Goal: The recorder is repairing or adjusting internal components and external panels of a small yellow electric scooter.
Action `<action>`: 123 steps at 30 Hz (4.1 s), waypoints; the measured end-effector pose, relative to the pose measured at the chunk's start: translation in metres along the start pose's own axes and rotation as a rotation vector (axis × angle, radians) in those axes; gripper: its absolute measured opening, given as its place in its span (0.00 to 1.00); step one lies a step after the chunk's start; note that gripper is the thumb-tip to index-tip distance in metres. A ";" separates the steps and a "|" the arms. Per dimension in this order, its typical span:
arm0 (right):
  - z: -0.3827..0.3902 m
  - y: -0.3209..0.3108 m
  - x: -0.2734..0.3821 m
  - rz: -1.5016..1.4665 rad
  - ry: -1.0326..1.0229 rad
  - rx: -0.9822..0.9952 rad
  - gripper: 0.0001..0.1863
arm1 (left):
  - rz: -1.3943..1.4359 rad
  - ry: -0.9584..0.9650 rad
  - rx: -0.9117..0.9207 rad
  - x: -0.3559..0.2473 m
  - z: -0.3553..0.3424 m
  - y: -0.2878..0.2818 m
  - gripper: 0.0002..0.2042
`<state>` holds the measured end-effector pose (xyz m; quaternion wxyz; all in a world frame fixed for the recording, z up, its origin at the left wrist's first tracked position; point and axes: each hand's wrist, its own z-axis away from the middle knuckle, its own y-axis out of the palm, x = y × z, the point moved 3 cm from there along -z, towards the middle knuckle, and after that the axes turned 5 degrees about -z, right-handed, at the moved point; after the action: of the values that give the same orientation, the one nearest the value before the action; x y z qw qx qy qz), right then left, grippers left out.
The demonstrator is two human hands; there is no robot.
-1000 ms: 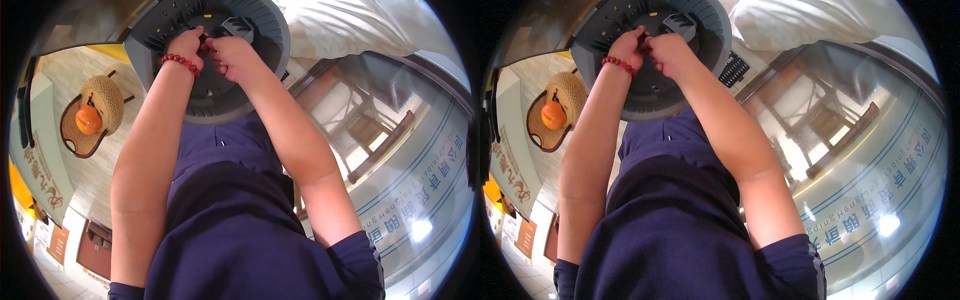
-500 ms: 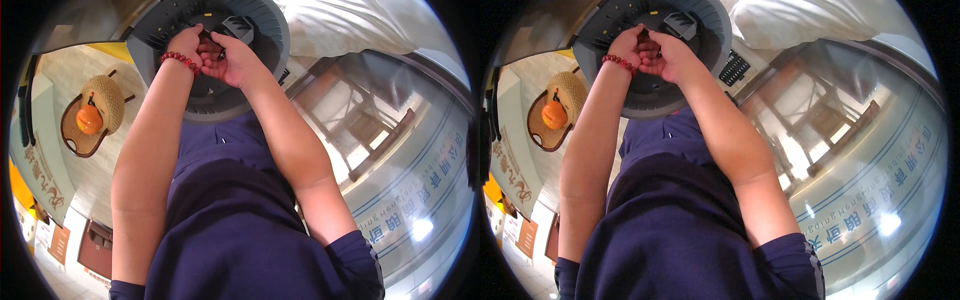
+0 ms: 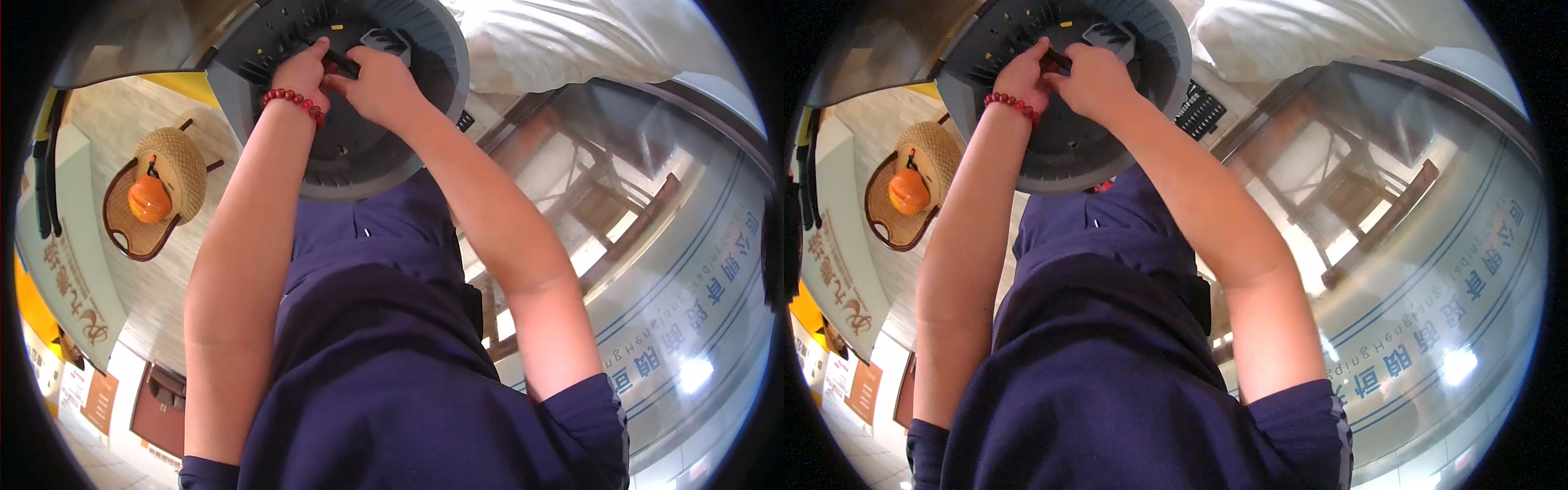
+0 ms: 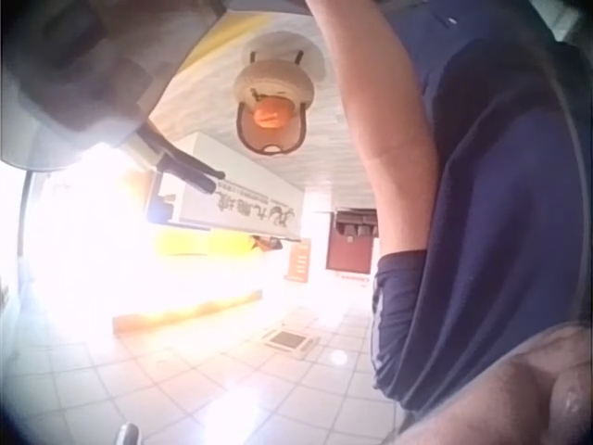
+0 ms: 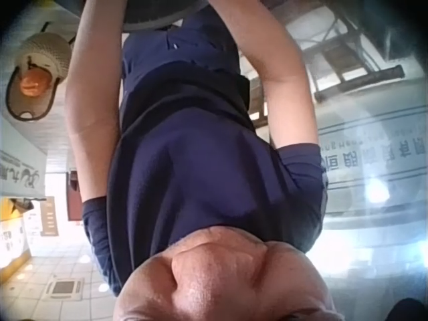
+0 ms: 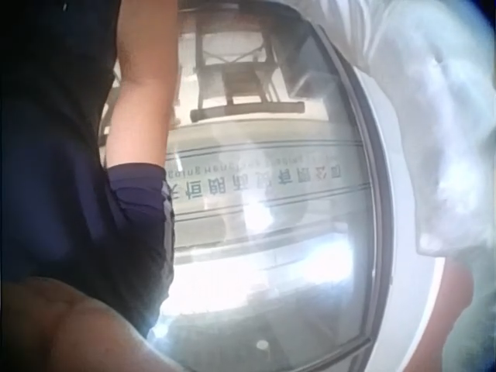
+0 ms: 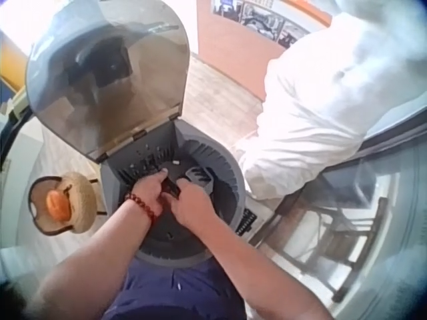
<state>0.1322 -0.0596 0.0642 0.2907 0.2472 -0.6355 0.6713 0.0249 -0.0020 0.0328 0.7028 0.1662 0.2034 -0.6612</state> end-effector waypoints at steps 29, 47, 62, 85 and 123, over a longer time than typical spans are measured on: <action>0.010 -0.006 -0.006 -1.214 0.911 0.067 0.17 | -0.048 -0.049 0.022 0.002 -0.002 0.001 0.07; 0.019 0.013 -0.002 -1.743 0.850 0.306 0.10 | -0.057 -0.066 0.057 0.001 0.000 0.001 0.10; 0.004 -0.003 0.001 0.061 -0.024 0.056 0.09 | -0.086 0.064 0.014 0.000 0.001 0.001 0.06; 0.014 0.016 -0.011 -1.848 0.964 0.154 0.13 | -0.072 -0.026 -0.019 0.000 0.001 -0.003 0.11; -0.018 -0.003 -0.027 0.007 0.084 -0.320 0.04 | 0.219 0.247 -0.008 -0.018 -0.002 -0.003 0.08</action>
<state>0.1545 -0.0438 0.0464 0.3506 0.1671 -0.7224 0.5721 0.0210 0.0141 0.0400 0.7411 0.2643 0.2715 -0.5543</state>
